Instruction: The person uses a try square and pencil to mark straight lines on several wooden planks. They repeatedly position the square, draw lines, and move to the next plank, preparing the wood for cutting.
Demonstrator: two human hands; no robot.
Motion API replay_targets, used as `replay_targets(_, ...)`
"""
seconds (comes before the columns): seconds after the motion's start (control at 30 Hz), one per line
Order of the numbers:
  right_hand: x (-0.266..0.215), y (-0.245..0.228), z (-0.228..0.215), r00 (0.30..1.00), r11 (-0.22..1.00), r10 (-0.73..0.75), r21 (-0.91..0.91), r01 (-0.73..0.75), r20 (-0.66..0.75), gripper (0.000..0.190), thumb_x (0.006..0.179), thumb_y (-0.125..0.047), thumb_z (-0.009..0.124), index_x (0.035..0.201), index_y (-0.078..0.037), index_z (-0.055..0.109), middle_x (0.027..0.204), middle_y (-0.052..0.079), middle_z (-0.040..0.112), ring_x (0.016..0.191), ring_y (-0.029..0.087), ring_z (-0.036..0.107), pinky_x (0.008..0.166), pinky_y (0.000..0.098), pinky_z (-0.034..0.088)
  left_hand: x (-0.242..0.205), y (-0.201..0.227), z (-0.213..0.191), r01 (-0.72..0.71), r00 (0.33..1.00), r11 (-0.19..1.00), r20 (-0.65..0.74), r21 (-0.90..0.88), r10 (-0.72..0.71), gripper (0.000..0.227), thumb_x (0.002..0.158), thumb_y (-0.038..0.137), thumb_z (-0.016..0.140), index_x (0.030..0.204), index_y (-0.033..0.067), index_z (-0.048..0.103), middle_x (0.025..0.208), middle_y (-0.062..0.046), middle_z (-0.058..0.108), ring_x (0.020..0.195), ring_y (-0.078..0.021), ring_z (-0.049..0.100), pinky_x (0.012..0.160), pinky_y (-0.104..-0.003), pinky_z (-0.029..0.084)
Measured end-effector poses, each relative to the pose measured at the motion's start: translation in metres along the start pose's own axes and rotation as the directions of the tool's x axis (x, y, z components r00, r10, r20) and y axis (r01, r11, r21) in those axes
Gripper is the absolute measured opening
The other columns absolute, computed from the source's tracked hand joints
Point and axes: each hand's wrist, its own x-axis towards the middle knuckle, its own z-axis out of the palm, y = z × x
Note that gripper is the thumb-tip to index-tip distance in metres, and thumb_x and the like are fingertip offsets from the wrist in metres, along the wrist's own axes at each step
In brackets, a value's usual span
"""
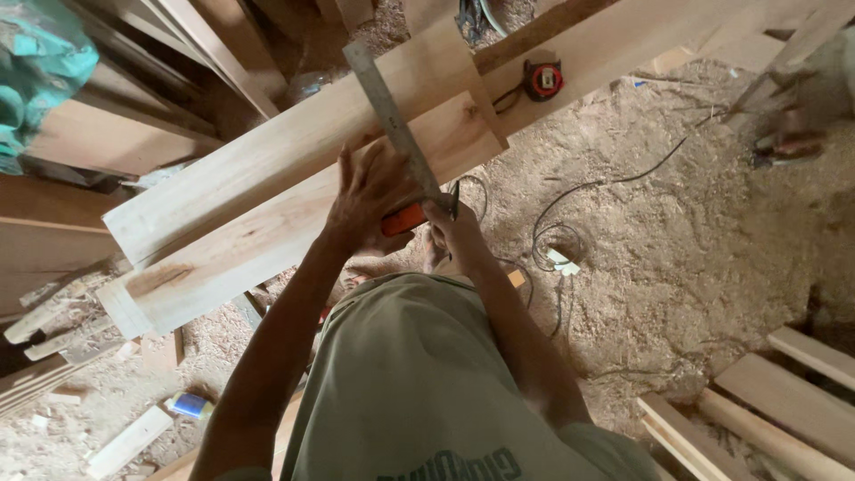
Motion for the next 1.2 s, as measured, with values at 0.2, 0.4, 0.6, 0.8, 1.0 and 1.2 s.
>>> replay_targets(0.2, 0.001, -0.002, 0.006, 1.000, 1.000, -0.004, 0.015, 0.004, -0.007, 0.020, 0.096, -0.021, 0.073, 0.096, -0.009, 0.058, 0.061, -0.007, 0.045, 0.046, 0.005, 0.037, 0.041, 0.0246, 0.027, -0.002, -0.002, 0.001, 0.027, 0.999, 0.999, 0.019, -0.042, -0.026, 0.081, 0.063, 0.056, 0.083, 0.138, 0.0312, 0.066, 0.168, -0.007, 0.034, 0.158, -0.0414, 0.018, 0.123, -0.077, 0.000)
replay_targets(0.4, -0.002, -0.013, 0.008, 0.999, 0.999, 0.040, 0.031, -0.041, 0.026, 0.021, 0.100, -0.024, 0.071, 0.097, -0.008, 0.059, 0.059, -0.006, 0.044, 0.045, 0.005, 0.037, 0.041, 0.0247, 0.028, 0.000, 0.000, 0.000, 0.046, 0.998, 0.998, 0.054, -0.033, -0.044, 0.081, 0.064, 0.061, 0.083, 0.138, 0.0340, 0.065, 0.167, -0.005, 0.032, 0.156, -0.0399, 0.015, 0.121, -0.076, -0.003)
replay_targets(0.6, -0.007, -0.025, 0.009, 0.990, 0.988, 0.142, -0.060, -0.143, -0.024, 0.019, 0.097, -0.027, 0.067, 0.097, -0.010, 0.061, 0.053, -0.006, 0.043, 0.041, 0.006, 0.035, 0.036, 0.0266, 0.029, -0.001, 0.002, 0.001, 0.060, 0.996, 0.998, 0.061, -0.008, -0.060, 0.082, 0.063, 0.061, 0.082, 0.139, 0.0341, 0.065, 0.169, -0.003, 0.030, 0.158, -0.0379, 0.014, 0.122, -0.074, -0.003)
replay_targets(0.8, 0.001, -0.013, 0.005, 0.998, 0.997, 0.057, 0.058, -0.058, 0.021, 0.015, 0.099, -0.021, 0.069, 0.100, -0.007, 0.063, 0.057, -0.006, 0.043, 0.046, 0.006, 0.036, 0.042, 0.0256, 0.027, 0.001, 0.001, 0.000, 0.048, 0.997, 0.999, 0.054, -0.009, -0.047, 0.082, 0.064, 0.062, 0.082, 0.139, 0.0323, 0.066, 0.168, -0.005, 0.030, 0.157, -0.0384, 0.015, 0.121, -0.076, -0.002)
replay_targets(1.0, 0.006, -0.003, 0.001, 0.998, 0.994, 0.058, 0.089, -0.060, 0.021, 0.014, 0.099, -0.020, 0.069, 0.100, -0.008, 0.063, 0.059, -0.007, 0.042, 0.046, 0.005, 0.035, 0.043, 0.0252, 0.025, 0.000, 0.001, 0.000, 0.048, 0.998, 0.999, 0.050, 0.004, -0.048, 0.081, 0.065, 0.063, 0.082, 0.139, 0.0332, 0.066, 0.169, -0.005, 0.030, 0.157, -0.0381, 0.017, 0.122, -0.076, 0.000)
replay_targets(1.2, 0.007, -0.001, -0.002, 0.997, 0.994, 0.073, 0.074, -0.074, 0.018, 0.017, 0.100, -0.022, 0.068, 0.096, -0.007, 0.060, 0.060, -0.006, 0.044, 0.047, 0.005, 0.035, 0.043, 0.0256, 0.026, -0.002, 0.000, 0.003, 0.043, 0.997, 0.999, 0.056, 0.020, -0.044, 0.084, 0.064, 0.066, 0.081, 0.140, 0.0355, 0.064, 0.170, -0.004, 0.028, 0.158, -0.0377, 0.015, 0.122, -0.076, -0.001)
